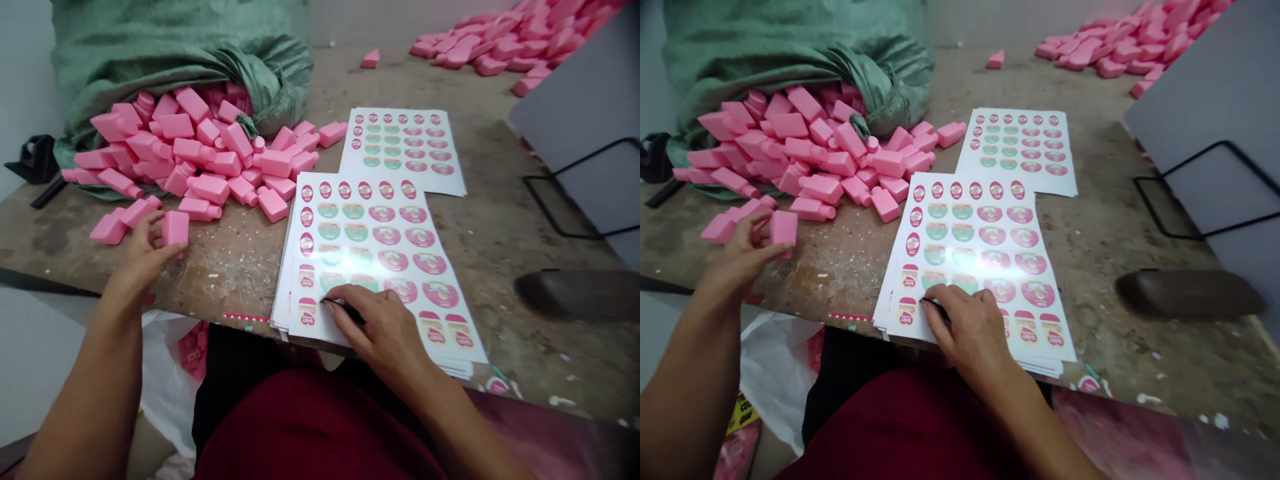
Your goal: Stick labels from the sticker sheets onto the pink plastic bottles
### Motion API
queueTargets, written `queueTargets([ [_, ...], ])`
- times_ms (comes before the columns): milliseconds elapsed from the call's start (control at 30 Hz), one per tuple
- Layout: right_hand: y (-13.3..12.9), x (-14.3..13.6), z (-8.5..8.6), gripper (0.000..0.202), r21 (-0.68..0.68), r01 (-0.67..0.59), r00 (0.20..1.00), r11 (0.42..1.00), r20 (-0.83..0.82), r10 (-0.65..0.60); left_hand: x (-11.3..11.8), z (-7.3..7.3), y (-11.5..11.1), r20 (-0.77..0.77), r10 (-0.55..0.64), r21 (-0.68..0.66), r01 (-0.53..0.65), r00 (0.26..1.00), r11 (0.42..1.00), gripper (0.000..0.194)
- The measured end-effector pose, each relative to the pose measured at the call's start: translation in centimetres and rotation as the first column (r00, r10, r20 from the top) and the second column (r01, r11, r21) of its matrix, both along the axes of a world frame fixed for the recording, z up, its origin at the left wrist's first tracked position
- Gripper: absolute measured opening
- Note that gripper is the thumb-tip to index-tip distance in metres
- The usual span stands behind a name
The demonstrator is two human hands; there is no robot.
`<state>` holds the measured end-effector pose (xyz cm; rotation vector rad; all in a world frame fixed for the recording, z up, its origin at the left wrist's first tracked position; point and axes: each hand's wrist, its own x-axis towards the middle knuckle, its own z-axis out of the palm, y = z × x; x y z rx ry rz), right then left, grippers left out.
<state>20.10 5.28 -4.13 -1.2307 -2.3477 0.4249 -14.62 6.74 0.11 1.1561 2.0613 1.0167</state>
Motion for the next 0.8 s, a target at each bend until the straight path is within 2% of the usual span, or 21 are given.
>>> queueTargets([
  [33, -0.1, 0.0, 0.0, 0.02, 0.011, 0.001, 1.0, 1.0, 0.004, -0.002, 1.3, 0.2, -0.8, 0.192, 0.025, 0.041, -0.034, 0.981, 0.999, 0.07],
  [67, -0.1, -0.1, -0.1, 0.019, 0.02, 0.006, 1.0, 1.0, 0.012, -0.006, 2.9, 0.5, -1.4, 0.409, 0.022, 0.048, -0.046, 0.912, 0.998, 0.067],
  [133, -0.1, -0.2, -0.1, 0.018, 0.037, 0.016, 0.999, 0.999, 0.035, -0.017, 6.4, 0.8, -2.2, 0.747, -0.043, 0.061, -0.004, 0.664, 0.998, 0.061],
  [200, -0.1, -0.3, -0.2, 0.017, 0.054, 0.029, 0.998, 0.998, 0.06, -0.032, 9.8, 0.7, -2.0, 0.907, -0.078, 0.052, 0.073, 0.415, 0.996, 0.057],
  [233, -0.1, -0.3, -0.2, 0.016, 0.062, 0.036, 0.997, 0.997, 0.07, -0.04, 11.3, 0.5, -1.7, 0.942, -0.068, 0.036, 0.102, 0.328, 0.994, 0.055],
  [267, -0.1, -0.4, -0.1, 0.015, 0.067, 0.041, 0.996, 0.997, 0.075, -0.046, 12.7, 0.2, -1.3, 0.961, -0.05, 0.017, 0.122, 0.272, 0.992, 0.052],
  [333, -0.1, -0.5, -0.1, 0.015, 0.073, 0.05, 0.995, 0.996, 0.077, -0.056, 14.7, -0.4, -0.5, 0.971, -0.007, -0.022, 0.119, 0.238, 0.993, 0.046],
  [433, -0.2, -0.7, 0.0, 0.016, 0.082, 0.054, 0.995, 0.995, 0.08, -0.06, 16.5, -1.3, 0.2, 0.965, 0.047, -0.068, 0.074, 0.26, 0.995, 0.044],
  [600, -0.2, -1.1, 0.2, 0.019, 0.126, 0.063, 0.99, 0.99, 0.116, -0.078, 17.0, -1.8, 0.1, 0.955, 0.075, -0.087, 0.03, 0.286, 0.996, 0.039],
  [800, -0.2, -1.3, 0.5, 0.021, 0.175, 0.048, 0.985, 0.983, 0.152, -0.075, 17.2, -1.7, -0.1, 0.958, 0.061, -0.071, 0.028, 0.28, 0.997, 0.047],
])
